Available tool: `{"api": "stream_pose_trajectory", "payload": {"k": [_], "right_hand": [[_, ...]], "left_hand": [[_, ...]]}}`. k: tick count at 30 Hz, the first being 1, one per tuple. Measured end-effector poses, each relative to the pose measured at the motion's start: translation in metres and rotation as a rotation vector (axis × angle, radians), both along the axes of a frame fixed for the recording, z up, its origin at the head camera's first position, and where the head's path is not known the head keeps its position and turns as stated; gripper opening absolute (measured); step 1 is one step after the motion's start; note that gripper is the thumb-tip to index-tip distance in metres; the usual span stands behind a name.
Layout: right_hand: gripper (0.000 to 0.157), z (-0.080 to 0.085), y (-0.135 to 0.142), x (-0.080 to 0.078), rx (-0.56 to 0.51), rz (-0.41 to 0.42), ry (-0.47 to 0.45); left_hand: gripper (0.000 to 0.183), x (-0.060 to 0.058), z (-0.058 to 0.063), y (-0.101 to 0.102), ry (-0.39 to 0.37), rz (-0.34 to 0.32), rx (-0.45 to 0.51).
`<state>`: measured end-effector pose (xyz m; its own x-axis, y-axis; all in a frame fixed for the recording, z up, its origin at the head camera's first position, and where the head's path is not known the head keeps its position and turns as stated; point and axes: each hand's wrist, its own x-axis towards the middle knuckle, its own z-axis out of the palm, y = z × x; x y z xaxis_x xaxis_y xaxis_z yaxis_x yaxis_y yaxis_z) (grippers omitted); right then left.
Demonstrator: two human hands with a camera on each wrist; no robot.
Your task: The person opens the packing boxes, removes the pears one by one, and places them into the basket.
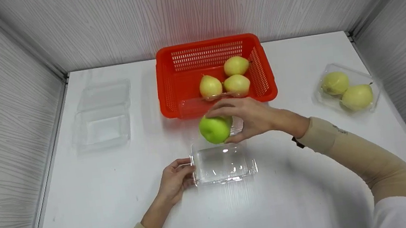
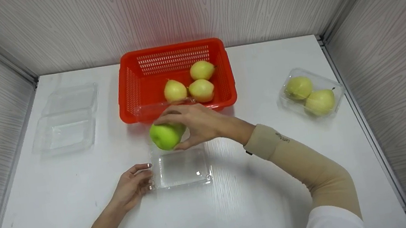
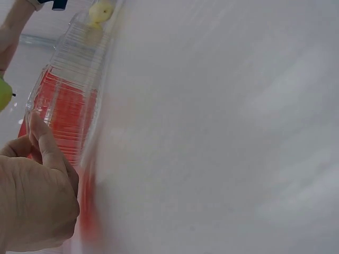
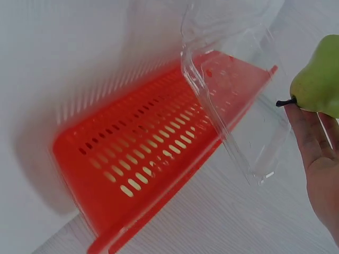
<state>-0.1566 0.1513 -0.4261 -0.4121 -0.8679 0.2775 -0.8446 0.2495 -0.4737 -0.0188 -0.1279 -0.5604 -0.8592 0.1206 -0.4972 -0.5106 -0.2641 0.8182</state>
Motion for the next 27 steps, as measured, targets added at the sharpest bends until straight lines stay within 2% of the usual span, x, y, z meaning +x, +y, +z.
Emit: {"api": "stream_pose_trajectory", "payload": {"k": [7, 13, 20, 27], "right_hand": [[0.071, 0.026, 0.004, -0.02, -0.049, -0.049, -0.011], [0.07, 0.039, 0.007, -0.043, -0.124, -0.119, -0.061], [0.07, 0.039, 0.013, -0.074, -0.161, -0.242, -0.183], [0.071, 0.025, 0.016, -0.101, -0.139, -0.338, -0.247]], "left_hand": [[0.034, 0.001, 0.001, -0.001, 0.008, 0.004, -0.008], [0.032, 0.003, 0.001, -0.002, 0.007, 0.006, 0.011], [0.033, 0.004, 0.001, -0.002, 0.01, 0.012, 0.006], [0.032, 0.003, 0.0, -0.001, -0.003, 0.019, 0.011]]}}
